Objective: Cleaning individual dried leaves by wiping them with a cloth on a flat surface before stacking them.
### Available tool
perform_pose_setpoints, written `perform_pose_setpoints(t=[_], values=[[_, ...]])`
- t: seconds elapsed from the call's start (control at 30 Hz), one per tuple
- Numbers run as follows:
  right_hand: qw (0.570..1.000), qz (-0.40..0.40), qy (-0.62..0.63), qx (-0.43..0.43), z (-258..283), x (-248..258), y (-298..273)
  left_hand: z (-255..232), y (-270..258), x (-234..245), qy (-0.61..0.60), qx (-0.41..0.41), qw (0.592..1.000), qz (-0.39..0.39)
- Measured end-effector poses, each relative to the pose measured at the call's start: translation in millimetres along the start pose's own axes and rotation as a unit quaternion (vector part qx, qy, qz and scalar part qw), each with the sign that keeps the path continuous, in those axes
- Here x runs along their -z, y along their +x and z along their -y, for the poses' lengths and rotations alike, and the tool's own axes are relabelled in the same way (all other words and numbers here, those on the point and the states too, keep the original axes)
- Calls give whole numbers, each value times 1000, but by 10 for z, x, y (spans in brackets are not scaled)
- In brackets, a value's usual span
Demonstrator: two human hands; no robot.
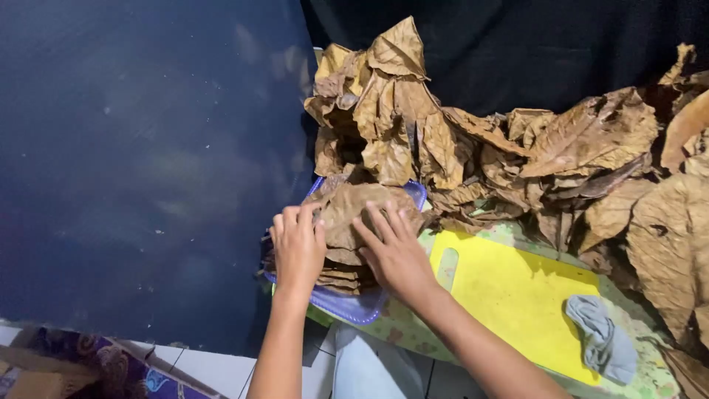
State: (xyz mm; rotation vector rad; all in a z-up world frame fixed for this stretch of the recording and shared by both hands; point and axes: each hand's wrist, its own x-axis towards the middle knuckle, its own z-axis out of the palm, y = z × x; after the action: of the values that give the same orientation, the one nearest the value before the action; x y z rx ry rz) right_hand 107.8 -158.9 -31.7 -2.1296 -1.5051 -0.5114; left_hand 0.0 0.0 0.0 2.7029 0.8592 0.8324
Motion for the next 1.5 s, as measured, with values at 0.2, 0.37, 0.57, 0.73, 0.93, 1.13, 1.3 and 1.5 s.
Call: perform_pose_setpoints(t=[0.2,0.37,0.57,0.73,0.93,1.13,1.3,1.5], values=[[970,234,-12,-61,-115,-436,-77,-306,-161,64,-32,-89,994,54],[951,297,-45,-69,-141,-544,-83,-118,-295,-218,52,-66,974,210],[936,344,-28,-67,-164,-555,-39,110,-367,-510,54,-99,975,191],[956,281,51,-65,-245,-580,-121,233,-424,-636,48,-168,980,97],[986,142,78,-34,-226,-502,-160,108,-364,-460,-3,-100,971,218],[982,137,129,10,-389,-311,-223,36,-427,-524,90,-147,978,114],[977,168,132,17,-517,-70,-353,106,-427,-716,86,-147,976,137],[985,49,147,-74,-951,443,-349,-83,-80,-217,-55,-9,958,281]])
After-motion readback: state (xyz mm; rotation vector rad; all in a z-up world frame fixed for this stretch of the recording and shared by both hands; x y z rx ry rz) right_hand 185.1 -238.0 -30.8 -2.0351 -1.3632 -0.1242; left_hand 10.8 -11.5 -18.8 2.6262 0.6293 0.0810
